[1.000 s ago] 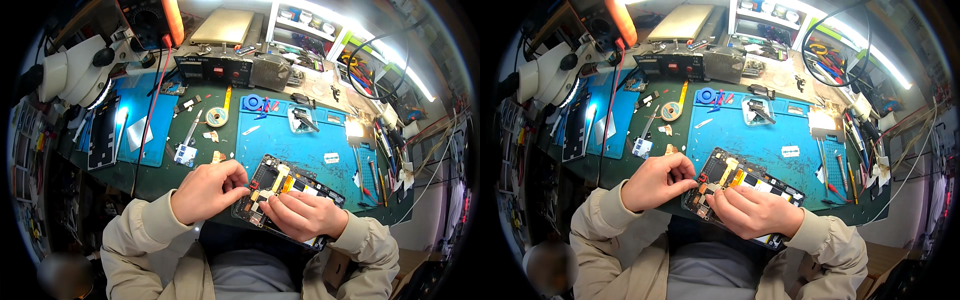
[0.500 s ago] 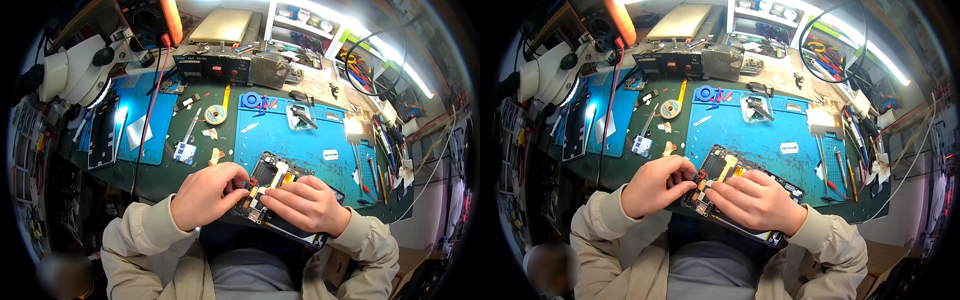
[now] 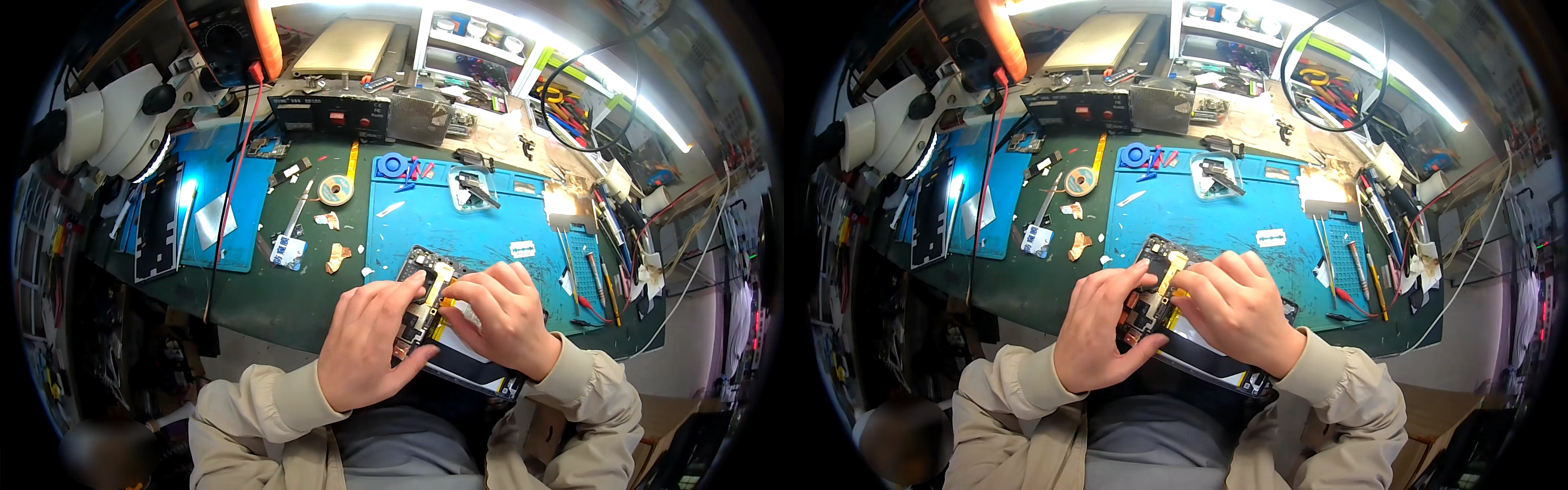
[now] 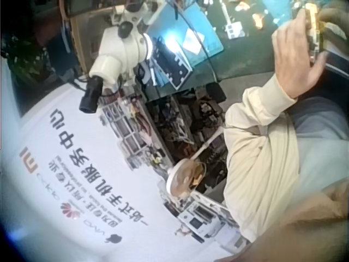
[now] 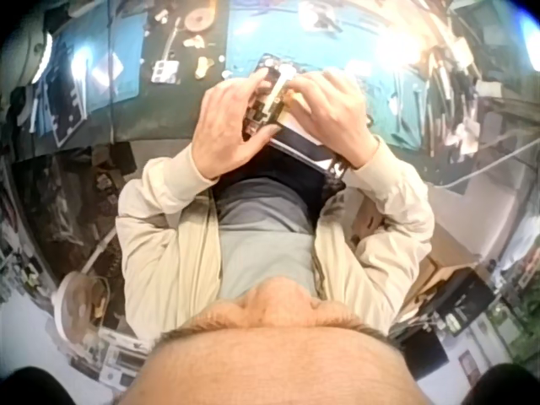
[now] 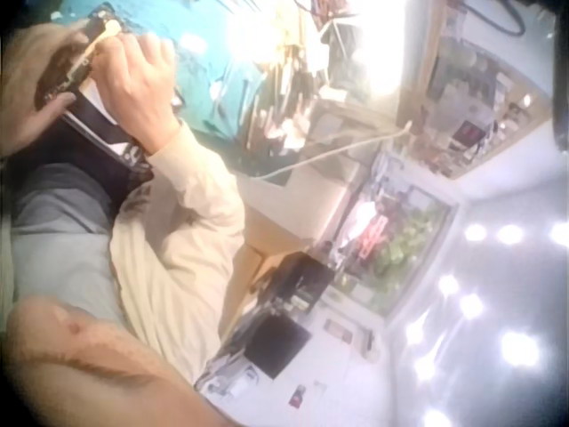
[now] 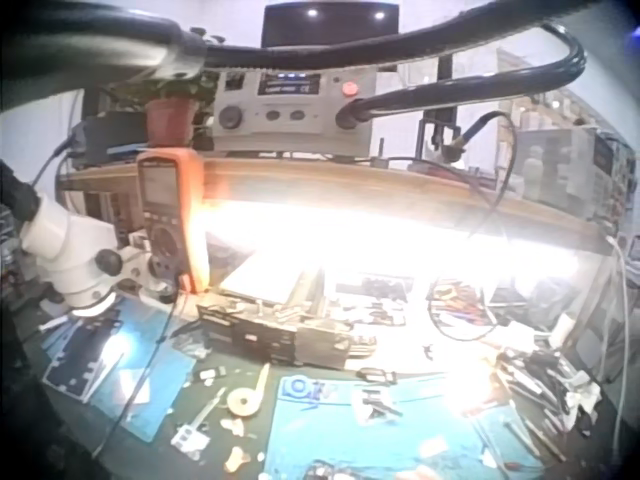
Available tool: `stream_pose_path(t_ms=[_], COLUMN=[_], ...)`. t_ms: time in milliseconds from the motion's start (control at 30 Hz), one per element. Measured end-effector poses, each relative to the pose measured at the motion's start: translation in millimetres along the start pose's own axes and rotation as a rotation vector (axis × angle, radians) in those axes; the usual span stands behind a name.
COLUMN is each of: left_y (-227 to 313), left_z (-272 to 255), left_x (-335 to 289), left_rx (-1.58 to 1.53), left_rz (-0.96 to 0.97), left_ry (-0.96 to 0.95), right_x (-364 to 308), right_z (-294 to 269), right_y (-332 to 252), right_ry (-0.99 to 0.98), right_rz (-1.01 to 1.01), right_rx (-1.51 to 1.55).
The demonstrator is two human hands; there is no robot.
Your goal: The person uses a soldering iron to work on a small circuit board component. They then reassemble a tablet device by connecting internal ribbon cables and placing the screen assembly back onto the main chassis. Finally, the person connects a charging cable to the device to test its functionality.
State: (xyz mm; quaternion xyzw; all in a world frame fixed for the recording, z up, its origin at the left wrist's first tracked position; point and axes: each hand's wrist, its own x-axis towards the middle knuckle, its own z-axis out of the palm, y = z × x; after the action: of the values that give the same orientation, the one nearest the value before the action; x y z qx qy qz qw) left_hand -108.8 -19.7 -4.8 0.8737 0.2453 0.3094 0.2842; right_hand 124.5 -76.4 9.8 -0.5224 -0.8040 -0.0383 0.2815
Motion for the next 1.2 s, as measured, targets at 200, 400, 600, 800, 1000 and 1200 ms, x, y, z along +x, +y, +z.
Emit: stream_pose_path(t_ms=[200, 400, 600, 800, 1000, 1200], left_y=[-2, 2, 2, -1, -4, -12], left_z=[3, 5, 0, -5, -5, 0], left_x=[2, 4, 5, 5, 4, -1], left_rx=[-0.013, 0.036, 0.028, 0.067, 0.081, 0.123], left_rz=[-0.02, -0.022, -0.047, -0.002, 0.033, 0.111], left_ry=[0.011, -0.012, -0.067, -0.116, -0.097, -0.036], right_x=[-3, -2, -10, -15, -6, -3], right_z=[3, 0, -20, -31, -26, -29], right_y=[-1, -3, -23, -53, -65, -73], right_ry=[0.028, 0.067, -0.105, -0.343, -0.464, -0.449], right_rz=[-0.027, 0.021, 0.168, 0.34, 0.358, 0.377], right_rx=[-0.031, -0.046, 0.064, 0.138, 0.079, -0.017])
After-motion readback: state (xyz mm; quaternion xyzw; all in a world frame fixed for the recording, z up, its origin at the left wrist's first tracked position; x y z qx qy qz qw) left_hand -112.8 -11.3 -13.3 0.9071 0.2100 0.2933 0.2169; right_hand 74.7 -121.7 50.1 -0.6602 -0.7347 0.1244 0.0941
